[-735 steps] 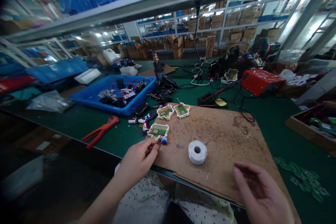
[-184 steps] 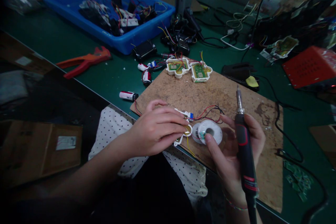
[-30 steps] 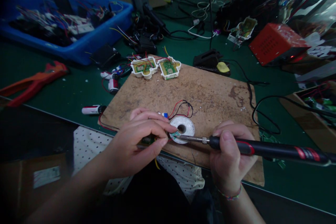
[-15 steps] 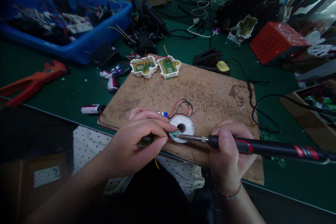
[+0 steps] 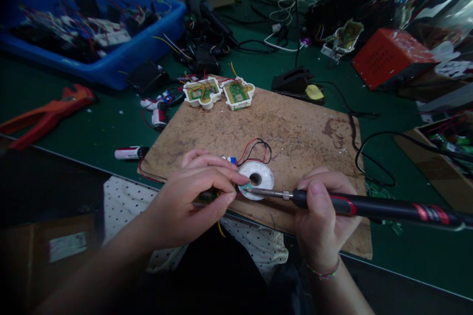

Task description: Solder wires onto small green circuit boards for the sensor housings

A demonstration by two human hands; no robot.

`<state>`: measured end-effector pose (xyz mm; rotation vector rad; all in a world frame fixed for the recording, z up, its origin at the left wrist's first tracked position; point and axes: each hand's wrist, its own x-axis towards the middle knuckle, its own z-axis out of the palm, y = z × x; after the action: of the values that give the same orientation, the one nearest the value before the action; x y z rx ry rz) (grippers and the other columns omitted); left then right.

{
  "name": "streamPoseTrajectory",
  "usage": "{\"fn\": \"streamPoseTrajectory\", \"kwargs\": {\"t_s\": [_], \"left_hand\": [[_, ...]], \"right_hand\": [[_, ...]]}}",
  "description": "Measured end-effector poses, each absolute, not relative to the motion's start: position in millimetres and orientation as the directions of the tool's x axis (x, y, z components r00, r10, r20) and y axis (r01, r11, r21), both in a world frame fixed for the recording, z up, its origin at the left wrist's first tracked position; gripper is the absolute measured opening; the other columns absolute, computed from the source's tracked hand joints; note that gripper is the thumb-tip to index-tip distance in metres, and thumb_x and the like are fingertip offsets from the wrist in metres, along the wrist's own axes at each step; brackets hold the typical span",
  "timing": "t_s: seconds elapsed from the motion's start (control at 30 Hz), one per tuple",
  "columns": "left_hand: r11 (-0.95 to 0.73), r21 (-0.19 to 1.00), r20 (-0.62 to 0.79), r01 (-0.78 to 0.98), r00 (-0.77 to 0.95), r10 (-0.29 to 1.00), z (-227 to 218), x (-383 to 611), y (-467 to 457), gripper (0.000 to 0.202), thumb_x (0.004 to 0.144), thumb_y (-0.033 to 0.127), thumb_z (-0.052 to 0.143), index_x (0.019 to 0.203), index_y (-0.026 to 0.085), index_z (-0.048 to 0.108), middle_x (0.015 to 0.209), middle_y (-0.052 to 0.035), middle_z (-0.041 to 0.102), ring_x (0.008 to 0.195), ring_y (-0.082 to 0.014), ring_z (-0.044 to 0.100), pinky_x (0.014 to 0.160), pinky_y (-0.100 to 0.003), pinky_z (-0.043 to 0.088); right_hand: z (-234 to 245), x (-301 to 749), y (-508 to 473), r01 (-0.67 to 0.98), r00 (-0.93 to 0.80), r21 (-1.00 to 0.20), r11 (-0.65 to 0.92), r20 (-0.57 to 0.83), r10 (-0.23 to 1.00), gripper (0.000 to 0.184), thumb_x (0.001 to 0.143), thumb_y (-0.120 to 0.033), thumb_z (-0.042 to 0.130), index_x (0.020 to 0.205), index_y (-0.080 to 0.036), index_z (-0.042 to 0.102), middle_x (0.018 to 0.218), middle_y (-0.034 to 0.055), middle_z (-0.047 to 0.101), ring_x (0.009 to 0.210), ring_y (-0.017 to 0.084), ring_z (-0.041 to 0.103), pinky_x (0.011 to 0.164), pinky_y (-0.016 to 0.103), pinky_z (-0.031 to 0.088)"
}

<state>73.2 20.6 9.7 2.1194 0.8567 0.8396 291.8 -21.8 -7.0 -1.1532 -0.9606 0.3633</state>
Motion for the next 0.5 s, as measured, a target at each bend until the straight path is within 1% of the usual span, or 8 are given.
{"fn": "streamPoseTrajectory", "kwargs": {"t_s": [0.17,0.33,0.5], "left_hand": [[-0.545,0.780,0.304,0.308,0.575,0.760,10.5,73.9,19.8,0.014,0.092,0.012,0.065,0.086,0.024,0.065,0.113,0.0107,0.080,0.114,-0.0175,0.068,0.109,-0.045,0.032],[-0.541,0.781,0.301,0.313,0.569,0.765,10.8,73.8,19.9,0.014,0.092,0.012,0.065,0.085,0.024,0.065,0.112,0.0105,0.081,0.114,-0.0179,0.068,0.109,-0.046,0.031],[-0.540,0.780,0.297,0.316,0.572,0.765,9.6,74.2,20.4,0.013,0.092,0.013,0.065,0.086,0.025,0.065,0.113,0.0100,0.080,0.115,-0.0185,0.068,0.109,-0.047,0.031]], "right_hand": [[-9.6,292.5,-20.2,0.216,0.577,-0.887,0.408,0.453,0.679,0.015,0.076,-0.023,0.062,0.062,-0.020,0.061,0.056,-0.0044,0.045,0.052,0.012,0.044,0.048,0.028,0.034],[-11.6,293.8,-18.6,0.222,0.557,-0.866,0.449,0.490,0.670,0.013,0.075,-0.020,0.060,0.062,-0.020,0.061,0.054,-0.0040,0.046,0.050,0.013,0.044,0.046,0.029,0.030],[-9.6,292.8,-19.3,0.223,0.567,-0.882,0.414,0.463,0.681,0.013,0.075,-0.022,0.061,0.062,-0.021,0.060,0.054,-0.0046,0.046,0.050,0.012,0.043,0.047,0.029,0.031]]}}
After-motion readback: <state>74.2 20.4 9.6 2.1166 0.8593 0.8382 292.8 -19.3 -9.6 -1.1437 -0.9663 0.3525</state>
